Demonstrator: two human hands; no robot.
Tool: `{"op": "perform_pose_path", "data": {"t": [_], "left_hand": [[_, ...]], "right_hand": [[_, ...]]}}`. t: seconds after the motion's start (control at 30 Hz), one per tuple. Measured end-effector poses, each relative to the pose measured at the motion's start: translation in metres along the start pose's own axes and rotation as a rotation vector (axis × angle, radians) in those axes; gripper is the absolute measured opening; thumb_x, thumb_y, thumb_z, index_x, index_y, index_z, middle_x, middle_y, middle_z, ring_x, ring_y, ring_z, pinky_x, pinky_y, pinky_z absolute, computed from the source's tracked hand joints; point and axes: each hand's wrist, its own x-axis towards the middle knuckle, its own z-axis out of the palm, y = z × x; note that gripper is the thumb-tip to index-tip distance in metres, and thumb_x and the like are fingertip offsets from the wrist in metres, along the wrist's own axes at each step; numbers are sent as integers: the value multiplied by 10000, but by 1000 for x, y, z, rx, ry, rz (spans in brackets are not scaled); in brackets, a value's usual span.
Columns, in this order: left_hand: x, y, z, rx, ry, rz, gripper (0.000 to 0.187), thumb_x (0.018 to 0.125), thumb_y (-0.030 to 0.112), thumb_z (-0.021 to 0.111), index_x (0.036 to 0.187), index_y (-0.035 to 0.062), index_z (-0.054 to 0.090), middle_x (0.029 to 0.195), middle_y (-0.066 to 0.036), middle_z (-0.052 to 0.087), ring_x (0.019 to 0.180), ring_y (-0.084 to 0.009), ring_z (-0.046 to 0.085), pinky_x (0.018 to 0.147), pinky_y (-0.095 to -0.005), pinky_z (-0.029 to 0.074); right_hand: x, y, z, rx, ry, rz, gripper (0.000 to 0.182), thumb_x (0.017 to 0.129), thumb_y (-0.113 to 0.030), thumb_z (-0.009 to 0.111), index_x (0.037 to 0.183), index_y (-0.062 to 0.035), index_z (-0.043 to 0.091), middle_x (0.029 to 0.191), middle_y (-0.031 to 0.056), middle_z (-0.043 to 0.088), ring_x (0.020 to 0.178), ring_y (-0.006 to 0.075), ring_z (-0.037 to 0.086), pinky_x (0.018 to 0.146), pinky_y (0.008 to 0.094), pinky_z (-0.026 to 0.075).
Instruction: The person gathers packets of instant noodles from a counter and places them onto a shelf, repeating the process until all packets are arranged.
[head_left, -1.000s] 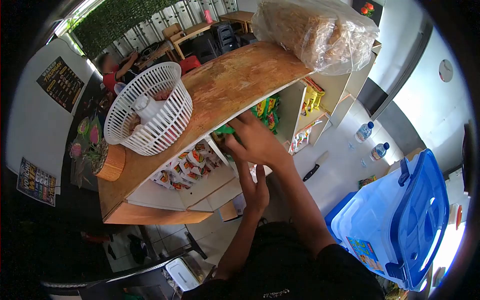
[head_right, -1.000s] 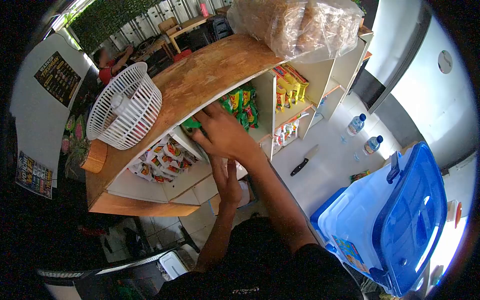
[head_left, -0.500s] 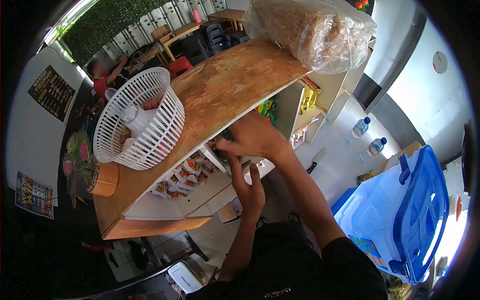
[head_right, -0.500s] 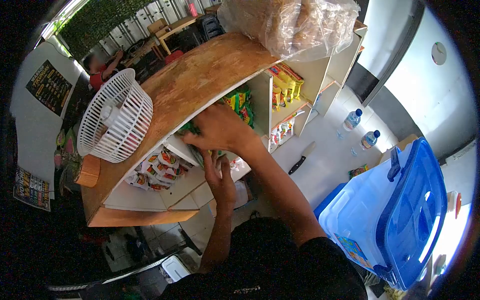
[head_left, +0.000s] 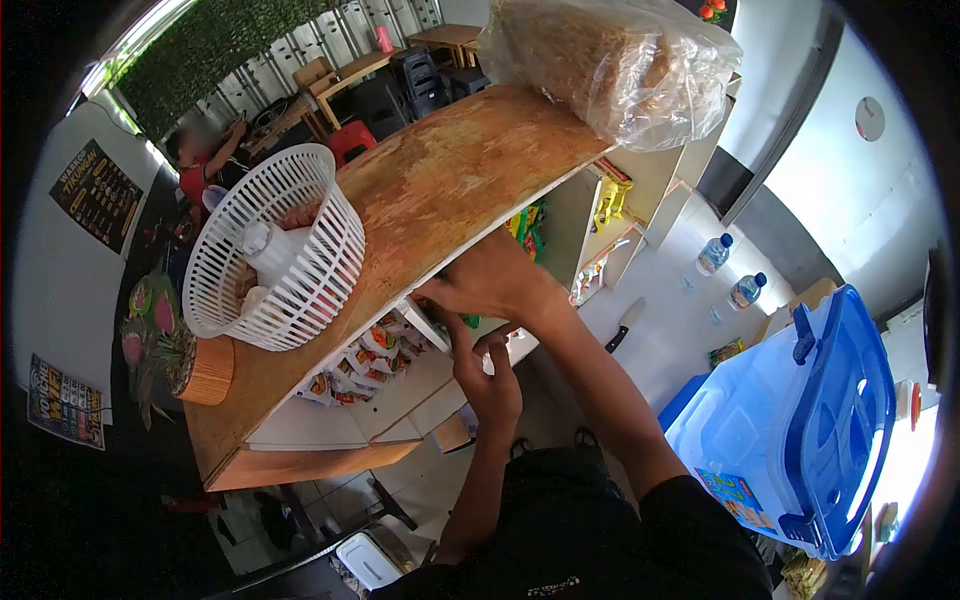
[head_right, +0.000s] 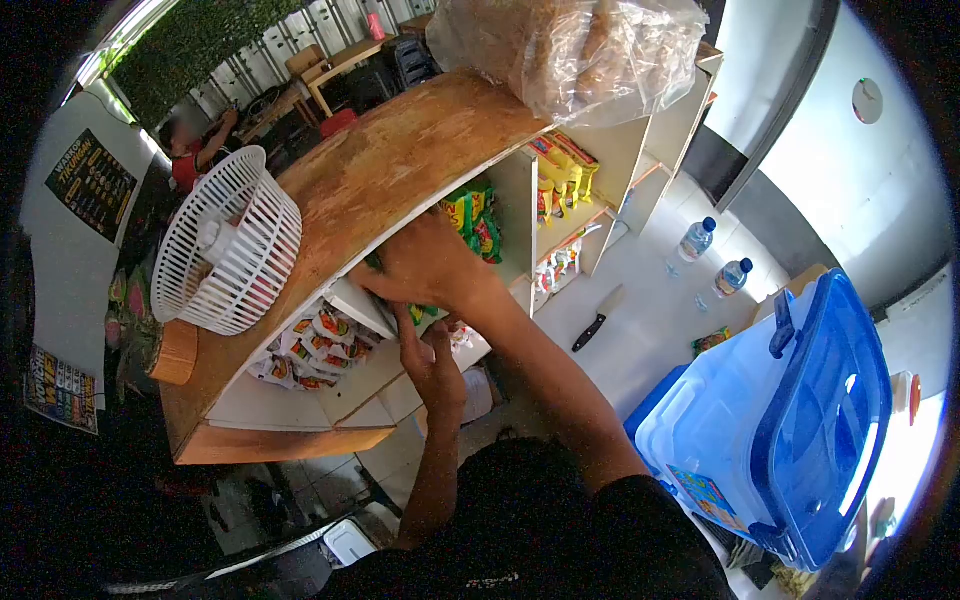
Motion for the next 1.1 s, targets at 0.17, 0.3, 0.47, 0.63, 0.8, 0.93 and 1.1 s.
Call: {"op": "perform_pose_path", "data": {"t": [0.17,0.3,0.47,0.63,0.8,0.93,1.1], "left_hand": [[-4,-2,-3,29,-2,-53,685,958,235,568,1480,-24,208,1238,-148,539,980,-198,579,845,-305,463],[-4,-10,-7,67,-14,-18,652,964,204,557,1473,-27,222,1250,-142,536,988,-190,562,854,-316,457],[-7,-1,-5,54,-22,-58,691,970,228,552,1491,-17,170,1259,-150,531,1044,-201,552,878,-330,452],[-13,-2,-8,79,-46,0,698,969,185,519,1501,-9,112,1370,-209,447,1024,-220,606,886,-337,483],[-26,-8,-13,18,-58,28,595,979,245,516,1452,-10,261,1366,-191,459,1088,-241,596,909,-359,469],[-37,4,-16,37,-98,7,448,993,254,489,1350,-6,413,1310,-158,523,1102,-249,597,930,-369,454],[-58,-15,-32,103,-342,-196,397,1001,294,472,1269,3,502,1202,-148,601,1091,-251,605,944,-359,441]], "right_hand": [[-11,-13,-8,-156,-107,7,565,832,-434,512,1129,38,605,1128,273,594,1081,412,548,1017,488,373],[-15,-22,-9,-214,-42,-36,522,843,-407,487,1086,34,627,1076,262,611,1027,410,573,995,509,381],[-9,-18,3,-179,-68,75,436,838,-352,525,1038,13,653,1042,231,626,1027,396,573,984,515,385],[-7,-24,1,-197,18,42,413,858,-320,555,1056,35,629,1022,252,625,994,398,591,940,472,434],[-10,-27,1,-239,23,28,406,851,-309,570,1081,22,620,1022,249,626,1002,408,588,958,477,425],[-9,-17,1,-178,-18,47,394,848,-287,574,1097,16,614,1034,243,628,1014,417,582,972,479,417],[-19,-21,-1,-177,37,-20,329,831,-217,580,1079,-10,643,1098,189,625,1054,400,560,1004,492,400]]}}
